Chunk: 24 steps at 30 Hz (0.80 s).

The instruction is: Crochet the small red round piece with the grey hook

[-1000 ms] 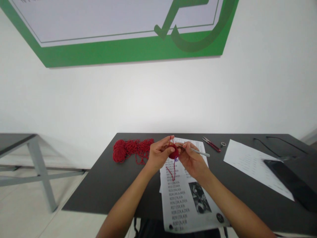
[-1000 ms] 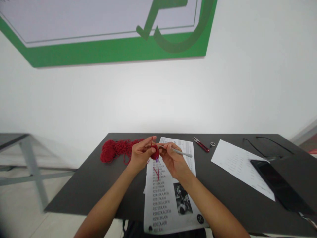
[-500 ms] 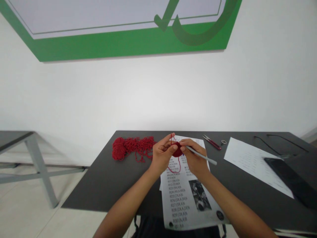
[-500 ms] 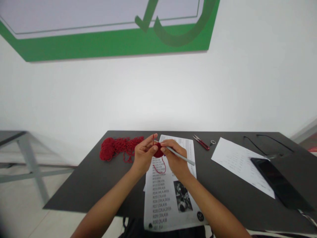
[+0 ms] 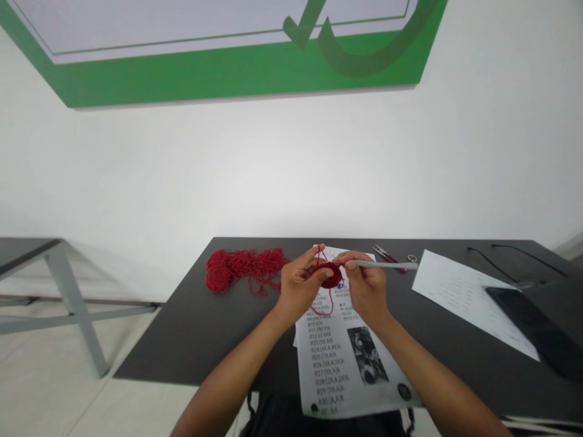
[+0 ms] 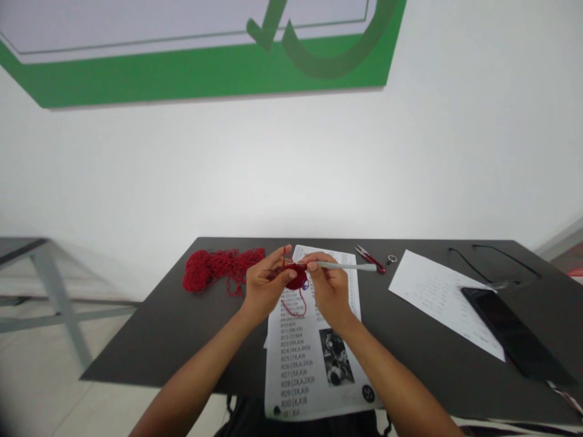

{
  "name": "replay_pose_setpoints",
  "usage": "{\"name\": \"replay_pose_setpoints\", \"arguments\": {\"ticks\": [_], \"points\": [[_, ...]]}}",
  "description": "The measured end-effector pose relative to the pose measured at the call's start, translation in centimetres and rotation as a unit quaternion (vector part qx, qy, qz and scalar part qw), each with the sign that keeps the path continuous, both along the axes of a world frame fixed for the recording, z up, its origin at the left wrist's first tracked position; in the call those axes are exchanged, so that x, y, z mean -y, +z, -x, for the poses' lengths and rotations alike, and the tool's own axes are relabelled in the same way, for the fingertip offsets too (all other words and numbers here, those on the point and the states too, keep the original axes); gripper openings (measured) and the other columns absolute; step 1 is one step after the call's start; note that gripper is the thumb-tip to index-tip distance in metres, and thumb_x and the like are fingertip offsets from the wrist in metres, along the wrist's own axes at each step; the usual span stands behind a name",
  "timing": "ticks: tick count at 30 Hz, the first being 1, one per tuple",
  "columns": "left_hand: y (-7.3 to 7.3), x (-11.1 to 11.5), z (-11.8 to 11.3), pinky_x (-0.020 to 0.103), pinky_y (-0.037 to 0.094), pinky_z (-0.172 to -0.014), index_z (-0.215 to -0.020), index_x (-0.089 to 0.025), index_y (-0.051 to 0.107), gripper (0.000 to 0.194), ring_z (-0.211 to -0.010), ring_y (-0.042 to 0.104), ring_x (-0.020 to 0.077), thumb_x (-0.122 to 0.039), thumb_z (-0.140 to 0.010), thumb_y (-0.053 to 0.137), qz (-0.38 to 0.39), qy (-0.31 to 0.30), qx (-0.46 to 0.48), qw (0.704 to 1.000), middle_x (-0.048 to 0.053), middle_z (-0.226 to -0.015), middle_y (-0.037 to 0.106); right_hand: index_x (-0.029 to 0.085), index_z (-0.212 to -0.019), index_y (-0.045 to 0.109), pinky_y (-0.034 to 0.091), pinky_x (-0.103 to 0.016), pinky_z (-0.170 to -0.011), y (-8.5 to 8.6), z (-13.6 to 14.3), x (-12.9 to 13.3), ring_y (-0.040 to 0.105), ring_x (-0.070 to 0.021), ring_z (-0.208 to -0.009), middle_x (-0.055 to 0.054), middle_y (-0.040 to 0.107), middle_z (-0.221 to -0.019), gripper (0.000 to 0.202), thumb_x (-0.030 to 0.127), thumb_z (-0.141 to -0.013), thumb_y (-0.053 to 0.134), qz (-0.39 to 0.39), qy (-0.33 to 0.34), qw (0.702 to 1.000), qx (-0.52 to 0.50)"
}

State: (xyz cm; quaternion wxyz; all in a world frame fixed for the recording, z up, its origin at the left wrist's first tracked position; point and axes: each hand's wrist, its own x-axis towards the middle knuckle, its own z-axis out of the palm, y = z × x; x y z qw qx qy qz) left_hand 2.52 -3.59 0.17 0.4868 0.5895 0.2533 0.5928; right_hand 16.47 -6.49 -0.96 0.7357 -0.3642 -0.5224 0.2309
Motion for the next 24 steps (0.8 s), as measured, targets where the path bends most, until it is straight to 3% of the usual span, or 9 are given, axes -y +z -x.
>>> {"name": "replay_pose_setpoints", "arguments": {"ticks": [10,24], "points": [[-0.06,-0.33,0.29,0.023,0.056,-0.058,-0.116,-0.015,0.075,0.045,-0.060,0.065,0.0124,-0.031,-0.075,0.083,-0.056,0.036,-0.042,0.997,0.001,-0.072,0.074,0.025,-0.090,0.069,0.058,-0.033,-0.074,0.86,-0.38,0.39,0.071,-0.0180,-0.080,-0.001,0.071,-0.085,0.012,0.029,-0.097,0.060,-0.096,-0.011,0.991,0.090],[0.22,-0.30,0.77,0.023,0.059,-0.065,-0.118,-0.017,0.073,0.036,-0.062,0.069,0.0127,-0.023,-0.083,0.076,-0.192,0.128,-0.142,0.963,0.000,-0.077,0.078,0.026,-0.099,0.068,0.060,-0.036,-0.079,0.54,-0.65,0.43,0.071,-0.0195,-0.089,-0.003,0.073,-0.093,0.014,0.015,-0.094,0.061,-0.128,-0.024,0.978,0.163]]}}
